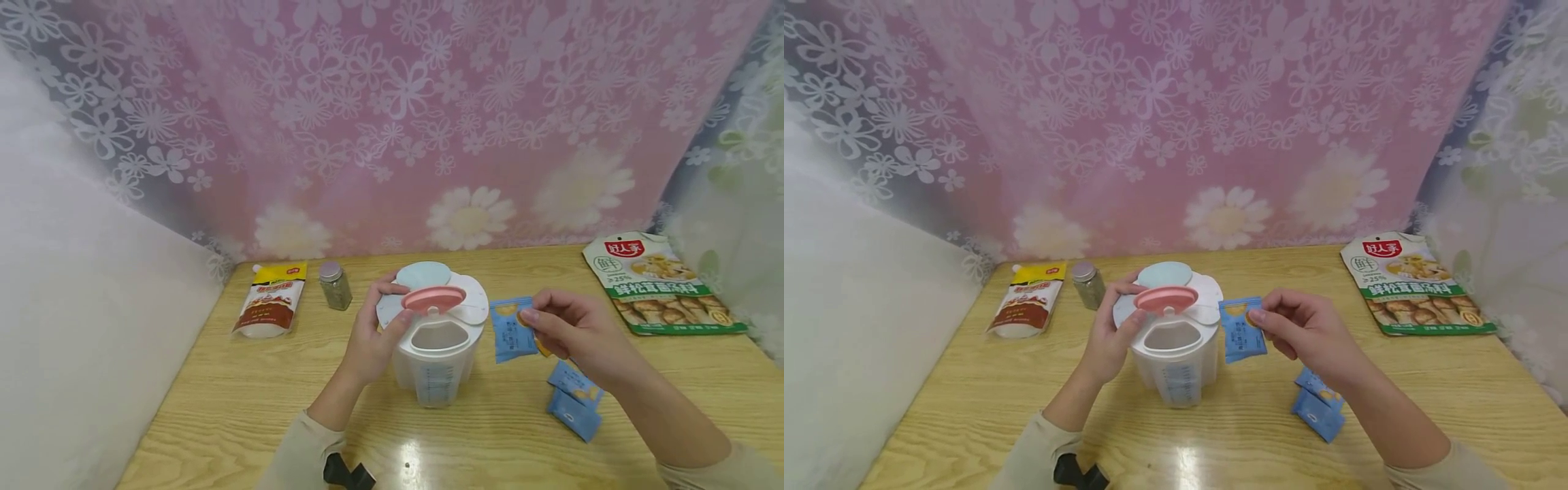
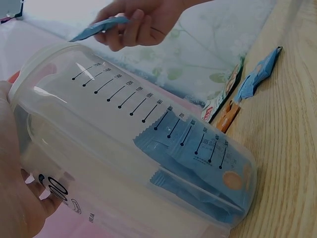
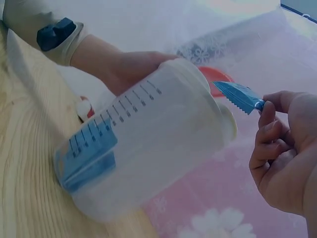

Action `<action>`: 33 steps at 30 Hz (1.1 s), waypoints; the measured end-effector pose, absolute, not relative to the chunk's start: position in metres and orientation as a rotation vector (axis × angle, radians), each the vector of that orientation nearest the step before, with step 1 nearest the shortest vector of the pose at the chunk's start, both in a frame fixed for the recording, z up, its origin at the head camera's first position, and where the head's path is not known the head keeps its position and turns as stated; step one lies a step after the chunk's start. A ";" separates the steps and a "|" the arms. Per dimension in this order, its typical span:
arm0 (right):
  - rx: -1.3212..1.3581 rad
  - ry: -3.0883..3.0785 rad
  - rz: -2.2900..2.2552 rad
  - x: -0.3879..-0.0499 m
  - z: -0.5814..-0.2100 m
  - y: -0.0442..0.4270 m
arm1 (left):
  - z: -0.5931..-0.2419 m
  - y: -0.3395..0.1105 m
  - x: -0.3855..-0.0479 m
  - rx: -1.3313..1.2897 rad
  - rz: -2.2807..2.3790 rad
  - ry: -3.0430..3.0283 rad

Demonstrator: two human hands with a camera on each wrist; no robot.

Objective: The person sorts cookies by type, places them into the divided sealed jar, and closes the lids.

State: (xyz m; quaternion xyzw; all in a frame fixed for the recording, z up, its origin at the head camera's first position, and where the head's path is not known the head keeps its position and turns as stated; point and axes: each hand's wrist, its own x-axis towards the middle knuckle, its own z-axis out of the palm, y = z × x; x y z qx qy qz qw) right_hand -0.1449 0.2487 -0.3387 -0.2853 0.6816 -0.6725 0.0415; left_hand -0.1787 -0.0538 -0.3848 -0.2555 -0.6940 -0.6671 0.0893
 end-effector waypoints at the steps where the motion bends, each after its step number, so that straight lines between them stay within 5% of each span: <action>1: -0.872 2.066 -2.071 -0.146 -0.338 0.245 | -0.385 -0.054 -0.179 -0.758 -1.982 -2.065; 33: -1.041 2.551 -1.619 -0.147 -0.324 0.196 | -0.385 -0.057 -0.178 -0.770 -1.945 -2.083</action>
